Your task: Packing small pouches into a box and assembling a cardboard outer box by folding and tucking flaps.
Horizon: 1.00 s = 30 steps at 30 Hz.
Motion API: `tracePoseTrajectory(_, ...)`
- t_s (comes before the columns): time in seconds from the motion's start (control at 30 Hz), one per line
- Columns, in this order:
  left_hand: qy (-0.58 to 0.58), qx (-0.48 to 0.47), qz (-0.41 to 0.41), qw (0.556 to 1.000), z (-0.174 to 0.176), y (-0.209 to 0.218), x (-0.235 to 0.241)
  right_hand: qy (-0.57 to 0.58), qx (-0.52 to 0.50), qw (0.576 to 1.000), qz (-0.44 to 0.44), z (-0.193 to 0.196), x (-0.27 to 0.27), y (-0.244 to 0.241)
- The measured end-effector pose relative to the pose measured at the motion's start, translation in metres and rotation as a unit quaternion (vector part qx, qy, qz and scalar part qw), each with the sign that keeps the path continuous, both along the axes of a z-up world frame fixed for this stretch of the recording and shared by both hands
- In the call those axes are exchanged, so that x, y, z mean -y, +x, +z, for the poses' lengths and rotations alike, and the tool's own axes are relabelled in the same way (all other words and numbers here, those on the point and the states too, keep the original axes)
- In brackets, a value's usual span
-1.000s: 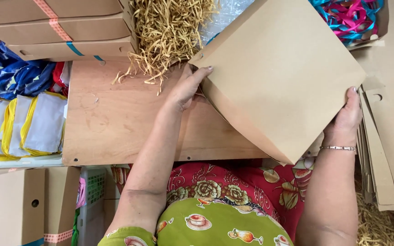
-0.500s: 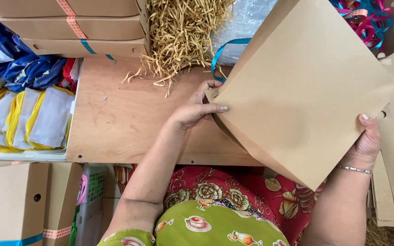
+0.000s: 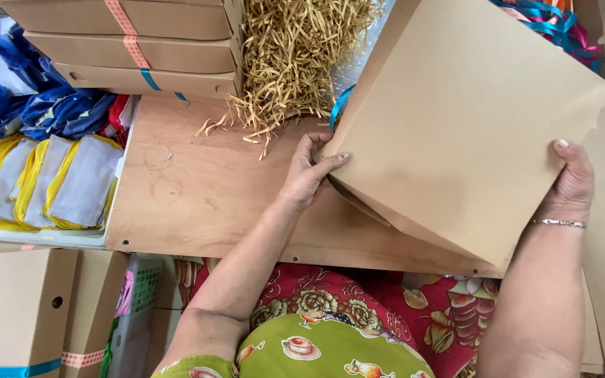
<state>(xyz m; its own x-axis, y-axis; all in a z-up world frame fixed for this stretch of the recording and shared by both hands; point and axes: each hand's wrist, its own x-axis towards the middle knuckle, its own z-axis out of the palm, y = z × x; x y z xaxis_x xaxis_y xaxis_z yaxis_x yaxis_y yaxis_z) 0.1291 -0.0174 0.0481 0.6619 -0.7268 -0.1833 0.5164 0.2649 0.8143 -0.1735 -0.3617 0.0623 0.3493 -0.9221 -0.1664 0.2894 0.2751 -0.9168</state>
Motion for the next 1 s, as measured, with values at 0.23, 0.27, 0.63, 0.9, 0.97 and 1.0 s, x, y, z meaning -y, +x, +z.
tracePoseTrajectory(0.23,0.059,-0.007,0.027,0.998,-0.015,-0.004,0.001,-0.076,-0.291,0.953,-0.023,-0.016,0.002,0.037)
tracePoseTrajectory(0.27,0.079,0.024,0.032,0.996,-0.01,-0.005,0.0,-0.114,-0.362,0.925,-0.036,-0.019,0.006,0.034)
tracePoseTrajectory(0.63,0.013,0.199,-0.007,0.98,0.015,-0.007,-0.014,-0.207,-0.446,0.871,0.03,0.012,-0.083,-0.019)
tracePoseTrajectory(0.9,-0.116,0.152,-0.121,0.974,0.028,-0.008,-0.02,-0.706,-0.401,0.583,-0.007,0.1,-0.24,0.036)
tracePoseTrajectory(0.97,-0.116,0.161,-0.103,0.975,0.026,-0.012,-0.018,-0.727,-0.408,0.552,0.017,0.106,-0.256,0.054)
tracePoseTrajectory(1.0,-0.115,0.169,-0.083,0.975,0.025,-0.013,-0.017,-0.747,-0.413,0.519,0.042,0.109,-0.264,0.064)
